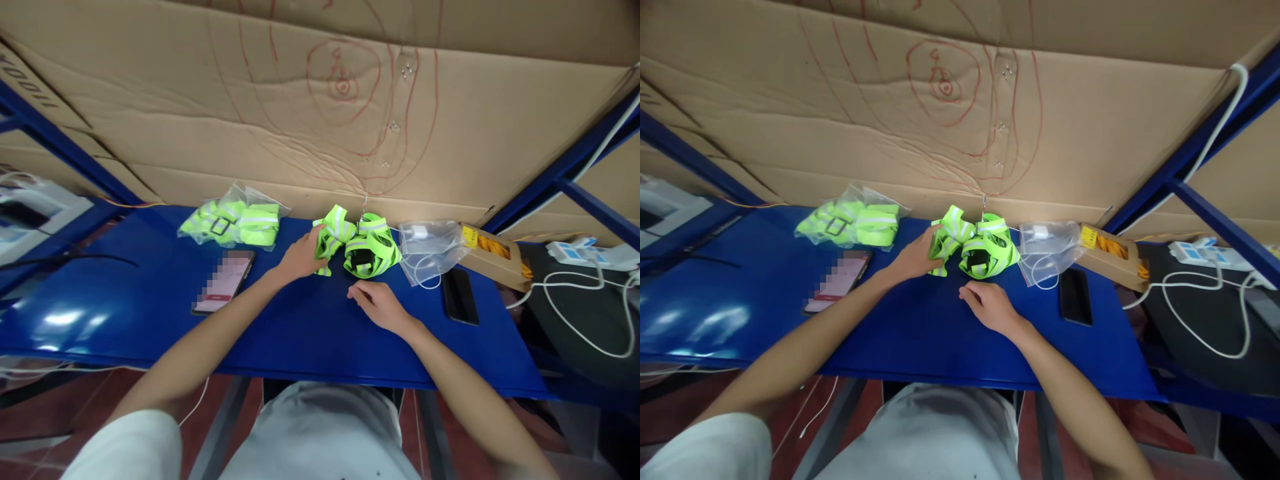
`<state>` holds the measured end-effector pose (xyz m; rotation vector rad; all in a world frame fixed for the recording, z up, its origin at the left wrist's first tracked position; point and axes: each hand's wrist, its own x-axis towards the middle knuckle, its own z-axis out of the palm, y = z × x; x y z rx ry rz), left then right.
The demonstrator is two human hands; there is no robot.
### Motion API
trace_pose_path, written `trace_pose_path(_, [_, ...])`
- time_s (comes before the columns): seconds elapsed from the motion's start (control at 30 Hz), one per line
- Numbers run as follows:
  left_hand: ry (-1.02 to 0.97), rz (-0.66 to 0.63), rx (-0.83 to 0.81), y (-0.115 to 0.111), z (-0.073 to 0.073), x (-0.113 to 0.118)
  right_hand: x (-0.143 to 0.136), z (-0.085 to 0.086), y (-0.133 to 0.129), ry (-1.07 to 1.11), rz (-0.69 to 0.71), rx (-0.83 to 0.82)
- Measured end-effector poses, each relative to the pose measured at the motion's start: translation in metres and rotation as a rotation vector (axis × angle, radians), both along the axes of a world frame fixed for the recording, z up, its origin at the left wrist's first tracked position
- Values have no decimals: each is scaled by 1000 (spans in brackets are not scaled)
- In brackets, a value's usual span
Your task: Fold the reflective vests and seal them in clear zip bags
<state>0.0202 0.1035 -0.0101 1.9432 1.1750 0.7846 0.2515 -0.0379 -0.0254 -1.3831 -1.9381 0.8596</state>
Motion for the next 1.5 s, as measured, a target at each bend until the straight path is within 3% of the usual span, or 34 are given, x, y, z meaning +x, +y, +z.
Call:
trace_pose_path(0.17, [-194,-21,-234,-9,6,-19,1,-1,-2,-75,-21,92])
trace_pose_path(0.27, [-269,-152,-309,-47,5,-33,-2,-1,-4,-59,-97,111])
trace_pose_path(0.33, [-106,-224,-114,-85,1,-37,-4,-1,-5,-35,-184,116])
trace_pose_path(0.4, [310,-282,225,-125,-3,-36,-6,0,-5,2,-256,118])
trace_pose_path(0.47, [601,-365,521,-157,-4,-32,-6,1,-6,55,-288,141])
trace_pose_path(0.57, [718,-479,769,-181,-2,-26,-6,1,-5,137,-286,168])
trace_pose_path(0.7, [575,-581,819,-190,9,-23,-2,0,-2,196,-165,49])
trace_pose_path(0.8, [343,-597,814,-187,25,-29,0,-2,-2,100,-3,39])
trace_pose_path(0.9, [124,-383,880,-161,36,-35,1,-3,-4,-39,121,92])
trace_pose_path(0.97, [165,-153,888,-129,32,-36,1,-2,-6,-85,165,110])
trace_pose_path(1.0, [265,-126,846,-111,27,-35,1,-1,-6,-95,191,112])
trace_pose_path(1.1, [549,-312,629,-62,4,-31,1,4,-6,-104,290,70])
trace_pose_path(1.2, [543,-343,393,-37,-12,-28,1,7,-5,-62,277,55])
trace_pose_path(1.3, [265,-255,173,-37,-14,-27,0,5,-4,-71,135,226])
trace_pose_path(1.43, [-329,-169,-471,-52,-10,-21,-2,0,-5,-182,17,397])
trace_pose_path(1.5, [-458,-193,-705,-59,-9,-17,-3,0,-6,-211,18,407])
